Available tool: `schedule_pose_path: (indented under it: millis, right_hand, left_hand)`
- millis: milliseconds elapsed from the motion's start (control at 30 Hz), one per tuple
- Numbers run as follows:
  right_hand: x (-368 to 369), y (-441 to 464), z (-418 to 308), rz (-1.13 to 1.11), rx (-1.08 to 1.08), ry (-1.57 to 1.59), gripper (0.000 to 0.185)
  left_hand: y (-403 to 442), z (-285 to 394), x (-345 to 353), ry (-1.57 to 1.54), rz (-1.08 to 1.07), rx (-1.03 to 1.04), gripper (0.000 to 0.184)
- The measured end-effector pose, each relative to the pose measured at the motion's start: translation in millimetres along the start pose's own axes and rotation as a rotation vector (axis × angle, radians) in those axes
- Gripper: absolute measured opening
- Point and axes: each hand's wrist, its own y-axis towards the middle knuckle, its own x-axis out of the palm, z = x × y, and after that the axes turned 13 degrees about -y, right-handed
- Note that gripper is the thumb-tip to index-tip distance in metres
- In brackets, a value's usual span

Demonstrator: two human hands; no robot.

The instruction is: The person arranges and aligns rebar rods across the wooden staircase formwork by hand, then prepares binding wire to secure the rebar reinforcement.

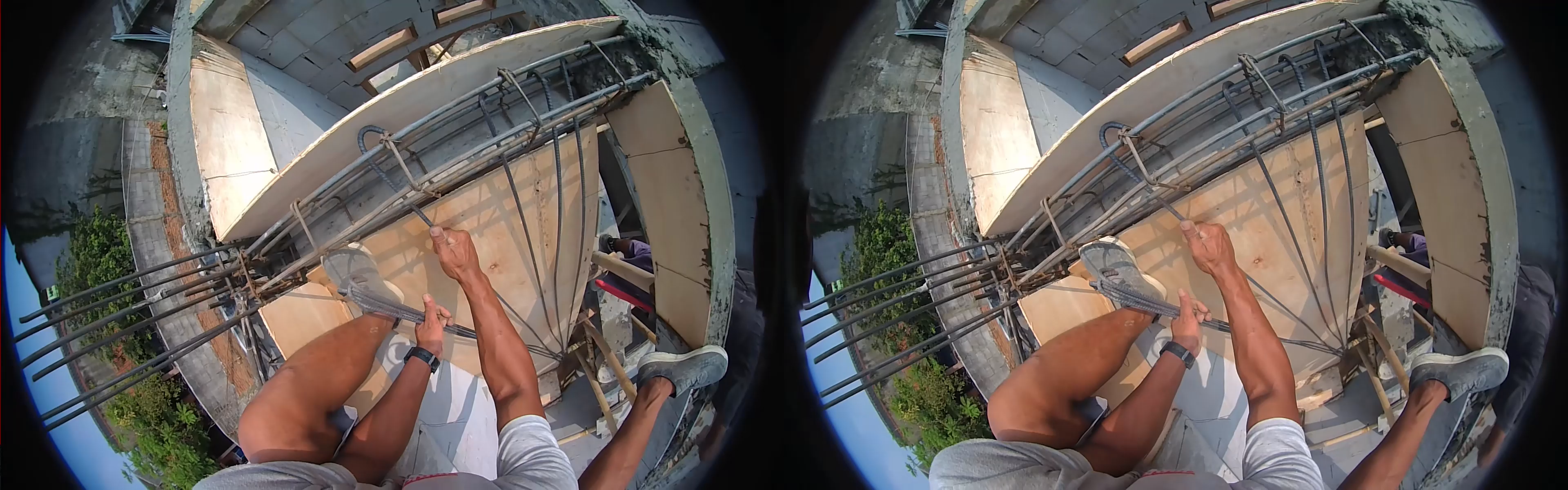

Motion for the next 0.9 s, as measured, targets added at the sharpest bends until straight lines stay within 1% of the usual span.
schedule_pose_path:
  millis: [67, 133, 167, 233, 267, 333, 367, 400, 500, 533, 633, 733, 867, 900]
  right_hand:
    - [-9.2, 1.4, -6.5, -0.106, 0.050, 0.123, 0.077]
    - [-15.3, 7.9, -4.5, -0.174, 0.037, 0.081, 0.072]
    - [-16.7, 8.9, -2.1, -0.209, 0.036, 0.056, 0.069]
    - [1.2, -3.8, -15.2, 0.154, 0.031, -0.054, 0.058]
    - [10.0, -12.9, -20.9, 0.328, 0.025, -0.108, 0.053]
    - [20.5, -20.5, -16.8, 0.486, -0.038, -0.102, 0.042]
    - [27.3, -15.2, -15.3, 0.564, -0.076, -0.089, 0.037]
    - [31.3, -10.9, -7.0, 0.584, -0.120, -0.186, 0.031]
    - [35.8, 0.0, 2.8, 0.611, -0.189, -0.404, 0.029]
    - [37.5, 2.5, 2.6, 0.632, -0.209, -0.420, 0.029]
    - [39.3, 0.0, -2.9, 0.644, -0.183, -0.383, 0.031]
    - [38.4, -4.1, -12.0, 0.605, -0.105, -0.365, 0.034]
    - [28.9, -7.8, -14.8, 0.405, -0.071, -0.203, 0.040]
    - [31.0, -0.7, -18.8, 0.408, -0.081, -0.207, 0.040]
  left_hand:
    - [3.4, 9.1, 4.7, 0.001, -0.007, 0.027, 0.065]
    - [11.0, 3.1, -3.7, 0.029, -0.024, 0.059, 0.065]
    - [11.5, 0.3, -5.5, 0.032, -0.008, 0.037, 0.065]
    - [10.9, 0.4, -4.0, 0.028, 0.025, -0.005, 0.066]
    - [8.6, -1.2, -4.9, 0.027, -0.007, 0.004, 0.066]
    - [5.0, -1.9, -2.5, 0.015, -0.070, 0.032, 0.067]
    - [6.9, 0.8, 0.6, 0.014, -0.068, 0.036, 0.068]
    - [6.7, -0.4, 0.9, 0.017, -0.059, 0.034, 0.068]
    - [-3.5, 7.8, -0.8, 0.037, -0.035, 0.021, 0.069]
    - [-4.0, 9.1, -0.6, 0.047, -0.024, 0.026, 0.070]
    - [-8.6, 7.4, -3.6, 0.050, -0.016, -0.011, 0.070]
    - [-14.7, 10.3, 1.4, 0.057, -0.016, -0.001, 0.070]
    - [-0.8, -5.9, -1.5, 0.068, -0.048, 0.061, 0.068]
    - [7.1, 0.0, 0.8, 0.063, -0.080, 0.042, 0.068]
